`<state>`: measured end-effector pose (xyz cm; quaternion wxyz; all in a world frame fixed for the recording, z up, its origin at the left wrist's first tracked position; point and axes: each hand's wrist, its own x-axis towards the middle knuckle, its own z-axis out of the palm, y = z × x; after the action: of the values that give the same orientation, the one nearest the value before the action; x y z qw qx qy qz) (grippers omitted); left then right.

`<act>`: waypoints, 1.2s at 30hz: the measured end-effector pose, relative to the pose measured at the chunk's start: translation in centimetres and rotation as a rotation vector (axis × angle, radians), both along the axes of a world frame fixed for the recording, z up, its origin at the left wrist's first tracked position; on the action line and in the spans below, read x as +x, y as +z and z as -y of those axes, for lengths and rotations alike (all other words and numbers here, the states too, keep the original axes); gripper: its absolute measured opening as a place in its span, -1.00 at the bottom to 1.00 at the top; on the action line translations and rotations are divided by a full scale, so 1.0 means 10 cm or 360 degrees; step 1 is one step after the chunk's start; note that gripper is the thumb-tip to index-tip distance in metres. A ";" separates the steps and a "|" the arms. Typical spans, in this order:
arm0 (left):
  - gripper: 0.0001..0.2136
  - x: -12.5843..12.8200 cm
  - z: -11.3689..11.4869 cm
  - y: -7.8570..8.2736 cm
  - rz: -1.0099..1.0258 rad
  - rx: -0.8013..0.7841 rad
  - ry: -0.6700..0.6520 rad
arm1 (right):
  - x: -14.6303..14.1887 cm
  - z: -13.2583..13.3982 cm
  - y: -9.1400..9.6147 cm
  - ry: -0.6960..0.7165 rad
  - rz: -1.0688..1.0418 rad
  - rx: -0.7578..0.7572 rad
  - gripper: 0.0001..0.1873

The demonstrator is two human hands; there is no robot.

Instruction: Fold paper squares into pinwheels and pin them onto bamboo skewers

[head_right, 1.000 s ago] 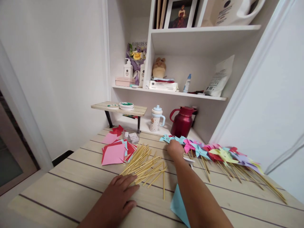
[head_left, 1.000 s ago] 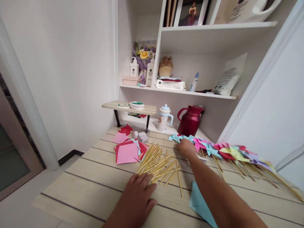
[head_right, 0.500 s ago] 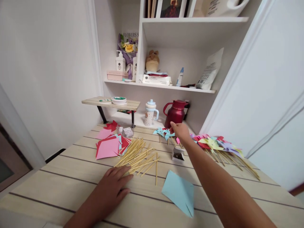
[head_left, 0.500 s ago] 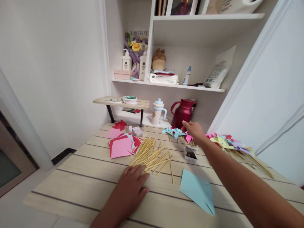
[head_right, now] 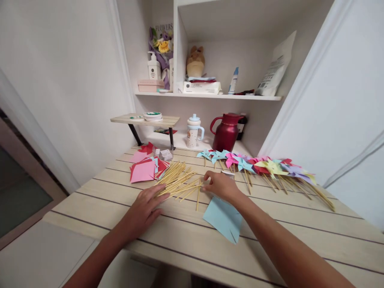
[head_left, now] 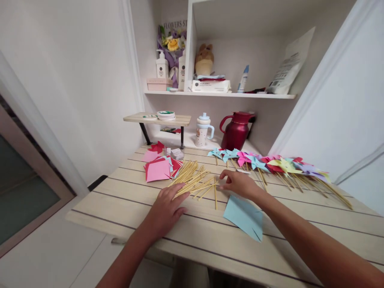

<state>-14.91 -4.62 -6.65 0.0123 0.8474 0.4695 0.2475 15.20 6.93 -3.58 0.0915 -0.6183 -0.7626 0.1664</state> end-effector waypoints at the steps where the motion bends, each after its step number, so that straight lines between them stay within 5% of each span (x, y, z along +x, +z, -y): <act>1: -0.66 -0.01 0.03 0.01 0.0065 0.0063 0.0005 | -0.03 -0.02 -0.03 -0.0007 0.0023 0.0001 -0.60; 5: -0.67 -0.13 0.11 -0.03 0.0195 0.0158 0.0322 | -0.18 -0.11 -0.12 -0.0007 0.0079 -0.0032 -0.59; 9: -0.59 -0.26 0.18 -0.08 0.0079 -0.0134 0.0757 | -0.35 -0.20 -0.15 -0.0007 0.0058 -0.0056 -0.61; 13: -0.47 -0.28 0.30 0.01 -0.0102 -0.0336 0.0903 | -0.54 -0.31 -0.17 0.0009 -0.0015 -0.0063 -0.63; 18: -0.53 -0.21 0.33 0.10 -0.0184 -0.0364 0.0732 | -0.81 -0.46 -0.21 0.0069 -0.0089 -0.0016 -0.64; 27: -0.54 0.06 0.19 -0.02 0.0027 -0.0361 0.0473 | -1.10 -0.49 -0.19 0.0241 -0.0163 0.0034 -0.64; 36: -0.52 0.23 0.09 0.03 -0.0024 -0.0285 0.0682 | -0.86 -0.37 -0.06 0.0188 -0.0411 -0.0030 -0.63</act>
<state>-12.57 -5.54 -6.37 0.0310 0.7258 0.6589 0.1954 6.59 10.60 -4.20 0.1731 -0.5466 -0.7780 0.2567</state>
